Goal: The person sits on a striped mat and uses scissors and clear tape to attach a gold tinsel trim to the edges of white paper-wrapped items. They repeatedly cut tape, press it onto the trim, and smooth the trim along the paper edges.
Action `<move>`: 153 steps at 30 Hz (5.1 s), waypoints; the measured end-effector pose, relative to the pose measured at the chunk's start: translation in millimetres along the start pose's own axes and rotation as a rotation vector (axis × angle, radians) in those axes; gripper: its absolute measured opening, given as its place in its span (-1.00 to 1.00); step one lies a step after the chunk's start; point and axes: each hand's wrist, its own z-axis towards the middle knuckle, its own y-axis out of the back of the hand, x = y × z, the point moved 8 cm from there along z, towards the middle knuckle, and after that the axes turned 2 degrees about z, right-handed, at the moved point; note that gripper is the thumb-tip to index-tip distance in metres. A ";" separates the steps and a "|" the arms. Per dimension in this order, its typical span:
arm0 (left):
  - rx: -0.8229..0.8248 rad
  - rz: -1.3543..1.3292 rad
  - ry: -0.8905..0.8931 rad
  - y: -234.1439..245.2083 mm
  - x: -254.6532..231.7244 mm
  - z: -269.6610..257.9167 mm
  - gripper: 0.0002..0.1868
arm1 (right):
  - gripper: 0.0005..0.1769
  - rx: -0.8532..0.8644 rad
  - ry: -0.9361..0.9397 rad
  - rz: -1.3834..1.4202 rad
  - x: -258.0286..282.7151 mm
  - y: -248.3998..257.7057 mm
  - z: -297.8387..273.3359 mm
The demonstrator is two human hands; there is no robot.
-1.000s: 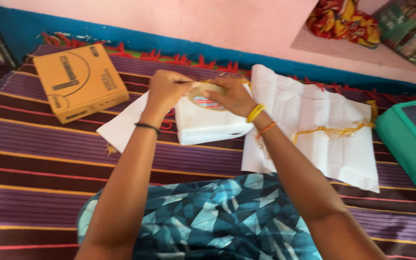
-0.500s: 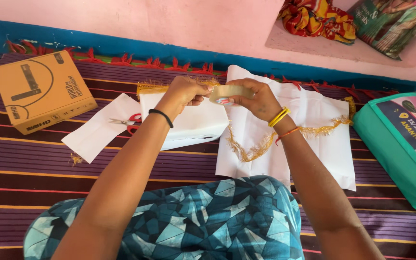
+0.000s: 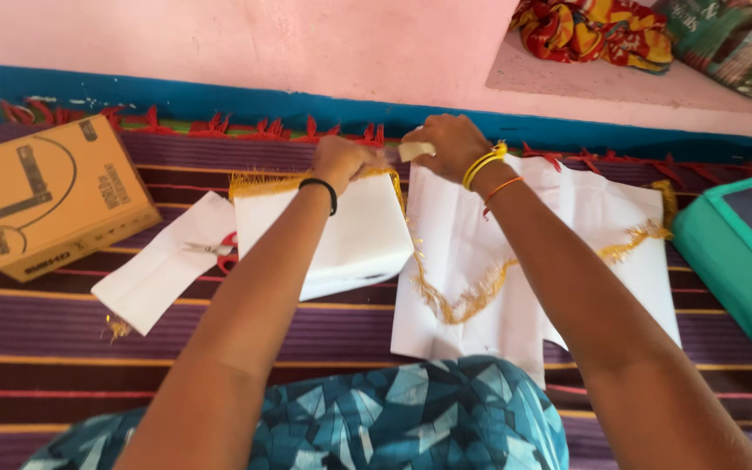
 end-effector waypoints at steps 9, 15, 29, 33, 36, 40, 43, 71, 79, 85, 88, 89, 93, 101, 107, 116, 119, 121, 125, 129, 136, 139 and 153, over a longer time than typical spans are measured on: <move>-0.184 0.583 0.058 19.9 -1.3 -6.0 -0.58 | -0.70 0.088 -0.057 -0.058 -10.5 -54.1 16.7; -0.183 0.648 -0.058 20.2 -11.8 -13.8 -0.80 | -0.65 0.144 -0.055 -0.103 0.5 -58.8 23.2; -0.415 0.923 -0.230 9.2 -12.5 -6.1 -0.86 | -0.64 0.208 -0.059 -0.186 1.5 -68.2 29.6; -0.383 0.986 -0.182 6.0 -10.9 -10.0 -0.90 | -0.69 0.239 -0.050 -0.210 -0.4 -73.9 32.3; -0.365 0.978 -0.112 8.7 -8.0 -13.5 -0.90 | -0.68 0.233 -0.028 -0.211 0.3 -77.0 34.5; -0.365 0.991 -0.065 9.9 -3.8 -9.4 -0.82 | -0.67 0.241 -0.009 -0.226 -0.8 -80.9 35.4; -0.367 0.996 -0.048 9.3 4.5 -2.5 -0.83 | -0.66 0.223 -0.006 -0.218 -0.7 -81.1 34.1; -0.255 1.067 -0.675 -25.1 23.4 -36.3 -0.68 | -0.64 0.268 -0.011 -0.028 -7.4 -79.1 20.6; -0.281 1.100 -0.768 -27.1 20.7 -56.7 -0.69 | -0.59 0.234 0.048 0.110 -7.1 -75.1 9.7; -0.264 1.115 -0.739 -25.5 15.7 -59.6 -0.67 | -0.70 0.330 0.039 0.044 -16.6 -90.6 10.5; -0.263 1.110 -0.743 -24.3 14.4 -60.6 -0.66 | -0.69 0.324 0.062 0.114 -21.7 -94.1 9.5; -0.258 1.110 -0.734 -24.4 14.8 -60.6 -0.66 | -0.68 0.315 0.064 0.145 -22.9 -94.8 8.5; -0.232 1.124 -0.689 -23.5 16.8 -57.7 -0.67 | -0.70 0.302 0.024 0.309 -26.9 -96.3 6.2; -0.238 1.118 -0.724 -23.0 21.3 -55.5 -0.70 | -0.56 0.429 -0.128 0.434 -31.5 -100.9 12.9; -0.190 1.030 -0.696 -16.0 8.7 -41.8 -0.79 | -0.54 0.403 -0.115 0.480 -31.0 -94.8 12.2; -0.020 1.046 -0.574 -29.4 19.3 -45.4 -0.76 | -0.49 0.212 -0.115 0.605 -32.1 -90.9 -4.6; -0.122 1.034 -0.758 -29.8 20.7 -61.8 -0.76 | -0.51 0.114 -0.139 0.706 -26.8 -86.1 -18.0; -0.178 1.022 -0.852 -29.9 25.8 -78.1 -0.78 | -0.54 0.010 -0.125 0.628 -13.3 -80.6 -32.3; -0.127 1.059 -0.783 -32.4 36.3 -98.7 -0.76 | -0.56 -0.193 -0.070 0.401 20.5 -62.4 -57.7; -0.038 1.116 -0.836 -33.5 16.8 -125.9 -0.07 | -0.60 -0.235 -0.137 0.417 30.9 -56.3 -70.1; 0.320 1.368 -0.616 -20.9 38.6 -203.6 0.47 | -0.61 -0.228 -0.173 0.359 28.1 -62.8 -64.0; 0.205 1.315 -0.735 -17.0 27.2 -215.0 0.29 | -0.60 -0.251 -0.172 0.362 28.9 -61.2 -63.6; 0.115 1.115 -0.881 -17.3 23.7 -253.0 0.15 | -0.65 -0.462 -0.164 0.311 61.5 -35.8 -108.4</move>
